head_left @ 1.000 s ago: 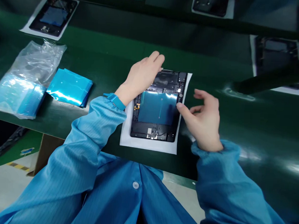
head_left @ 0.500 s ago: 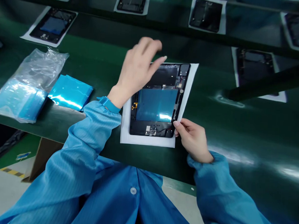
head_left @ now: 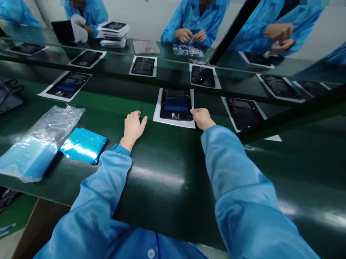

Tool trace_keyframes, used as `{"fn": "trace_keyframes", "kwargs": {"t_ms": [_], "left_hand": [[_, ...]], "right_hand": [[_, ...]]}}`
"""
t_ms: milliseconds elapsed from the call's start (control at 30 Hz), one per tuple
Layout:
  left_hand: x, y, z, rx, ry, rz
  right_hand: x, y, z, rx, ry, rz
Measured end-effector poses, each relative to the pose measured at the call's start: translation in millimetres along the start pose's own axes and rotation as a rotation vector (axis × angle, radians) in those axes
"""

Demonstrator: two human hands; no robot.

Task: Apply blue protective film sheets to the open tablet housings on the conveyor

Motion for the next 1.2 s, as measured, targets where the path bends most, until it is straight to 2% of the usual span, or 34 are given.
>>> {"fn": "trace_keyframes", "kwargs": {"t_ms": [67,133,233,333,467,667,833,933,1100,1200], "left_hand": [[0,0,-0.2,0.017,0.016,0.01],[1,0,0.4,0.03,0.032,0.016],[1,0,2.4,0.052,0.053,0.023],[0,0,4.1,0.076,0.07,0.038],[0,0,3.9,0.089,0.091,0.044],[6,5,3.0,0.084,0.085,0.041],[5,7,2.0,0.08,0.054,0.041],[4,7,1.6,0.082,0.036,0.039],[-1,4,2.1,0.08,0.016,0.028],[-4,1,2.6,0.079,0.008,0.017]], "right_hand": [[4,7,-2,-0.034,-0.051,-0.044],[3,1,-8,-0.083,-0.095,-0.113],[-7,-27,-17,-0.14,-0.137,-0.257],[-26,-61,-22,-0.14,-0.143,-0.373],[-43,-82,-26,-0.167,-0.129,-0.42],[-48,-75,-23,-0.15,-0.149,-0.39],[-42,-72,-23,-0.089,-0.253,-0.377],[-34,-59,-45,-0.061,-0.355,-0.36],[-27,-25,-103,-0.079,-0.486,-0.207],[-27,-16,-113,-0.06,-0.45,-0.18]]}}
Point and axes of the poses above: each hand's wrist, its own y-axis towards the middle knuckle, its own z-axis out of the palm, x = y × z, the point moved 4 cm from there along y, towards the middle knuckle, and after that the axes turned 5 degrees about y, right-handed, at the moved point
